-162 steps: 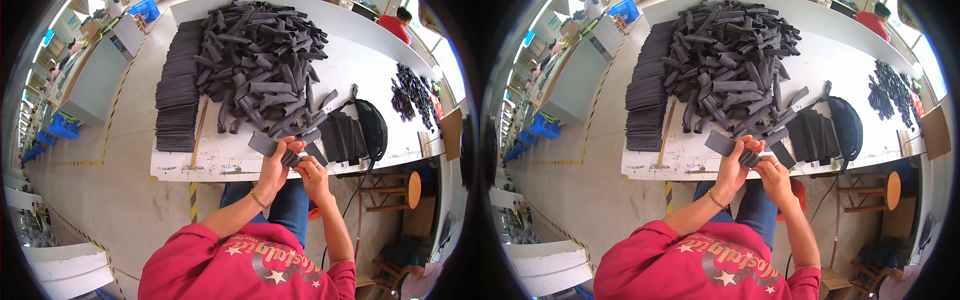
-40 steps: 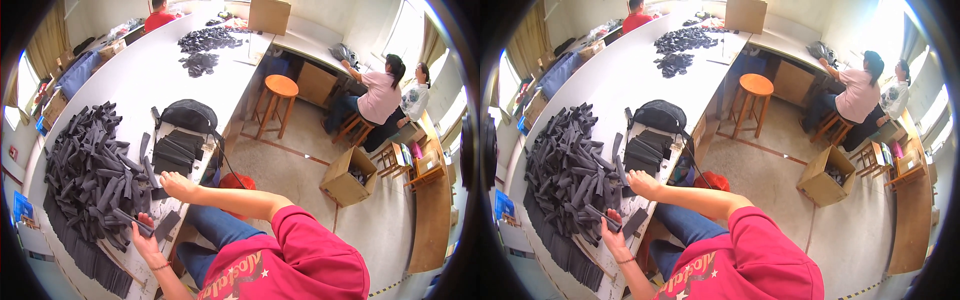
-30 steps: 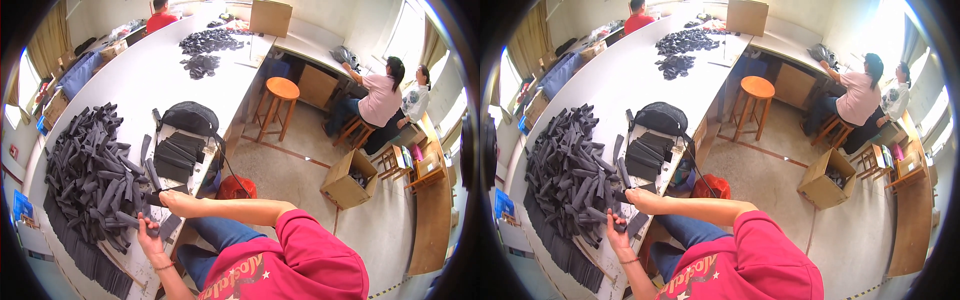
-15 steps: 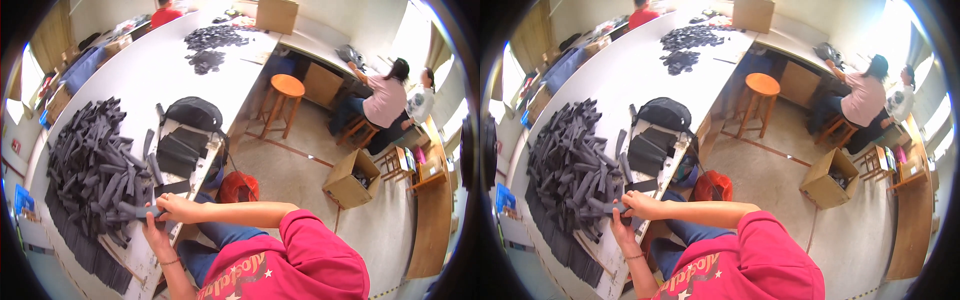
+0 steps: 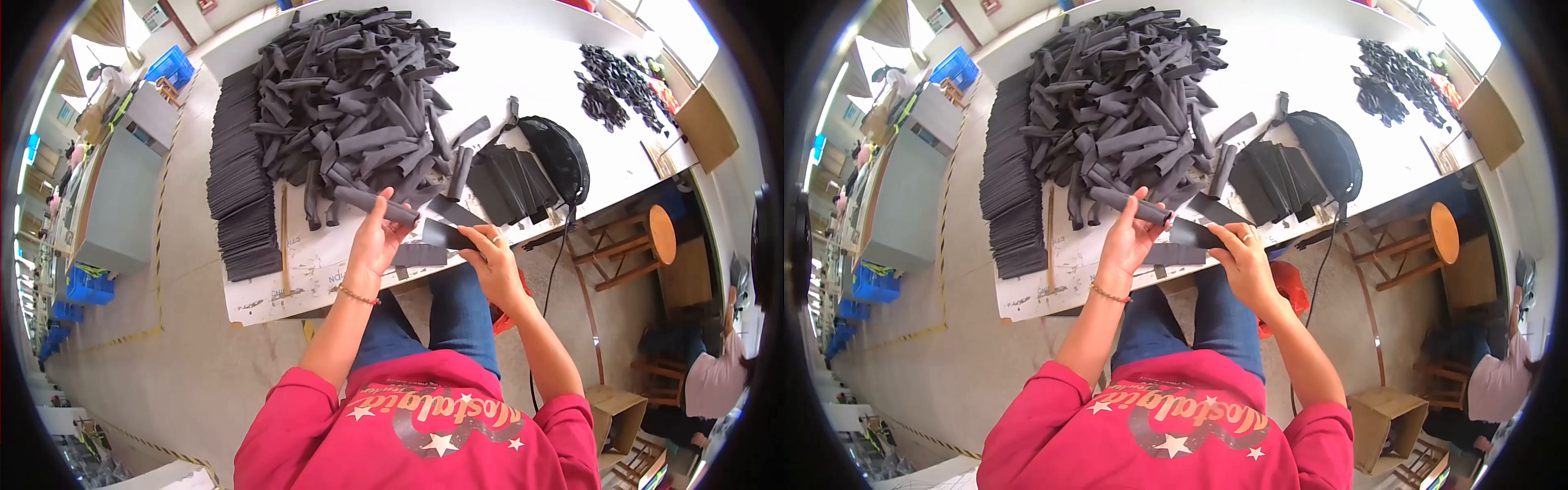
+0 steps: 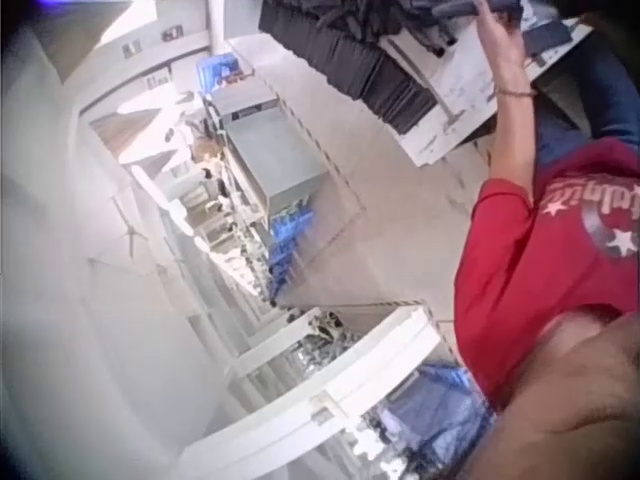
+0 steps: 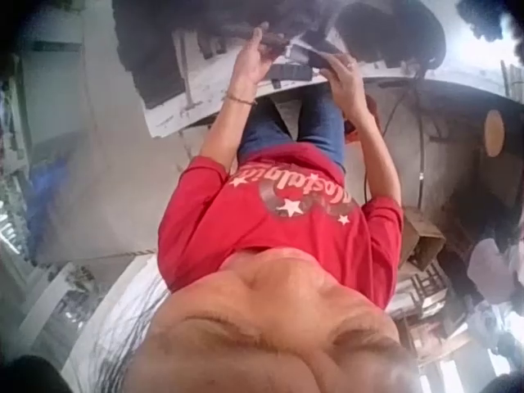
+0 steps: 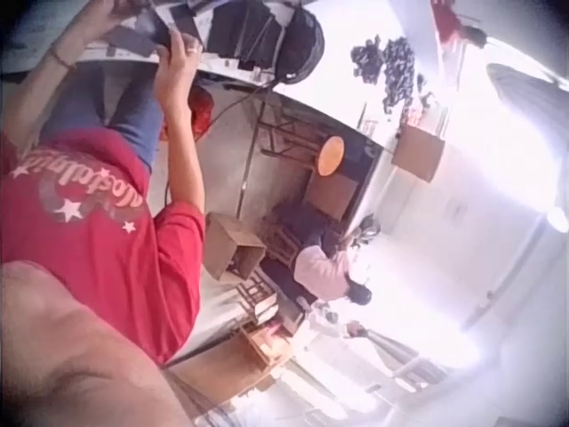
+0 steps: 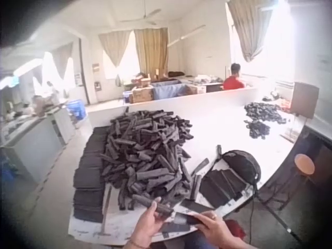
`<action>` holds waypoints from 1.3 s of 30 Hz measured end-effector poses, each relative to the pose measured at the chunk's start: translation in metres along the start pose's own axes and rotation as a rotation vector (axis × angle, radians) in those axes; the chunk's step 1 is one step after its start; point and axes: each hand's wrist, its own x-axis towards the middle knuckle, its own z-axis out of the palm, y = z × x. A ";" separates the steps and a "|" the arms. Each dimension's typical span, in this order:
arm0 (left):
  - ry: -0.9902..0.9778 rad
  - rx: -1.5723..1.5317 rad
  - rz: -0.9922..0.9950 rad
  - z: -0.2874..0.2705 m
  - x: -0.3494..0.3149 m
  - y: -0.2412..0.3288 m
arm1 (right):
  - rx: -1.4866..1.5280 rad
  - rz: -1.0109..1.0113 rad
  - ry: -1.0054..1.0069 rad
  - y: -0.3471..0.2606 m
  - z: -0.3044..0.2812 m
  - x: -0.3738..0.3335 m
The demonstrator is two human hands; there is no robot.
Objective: Inspecting and sorting grey foam covers in a manufacturing facility.
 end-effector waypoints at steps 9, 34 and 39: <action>0.077 0.123 -0.016 -0.005 0.000 -0.001 | 0.027 0.060 -0.026 -0.012 0.002 -0.001; 0.015 -0.011 -0.038 -0.014 -0.002 0.000 | -0.017 0.003 -0.018 -0.006 0.007 -0.005; -0.001 0.040 -0.073 -0.010 -0.002 -0.002 | -0.059 -0.036 0.041 -0.017 0.006 0.003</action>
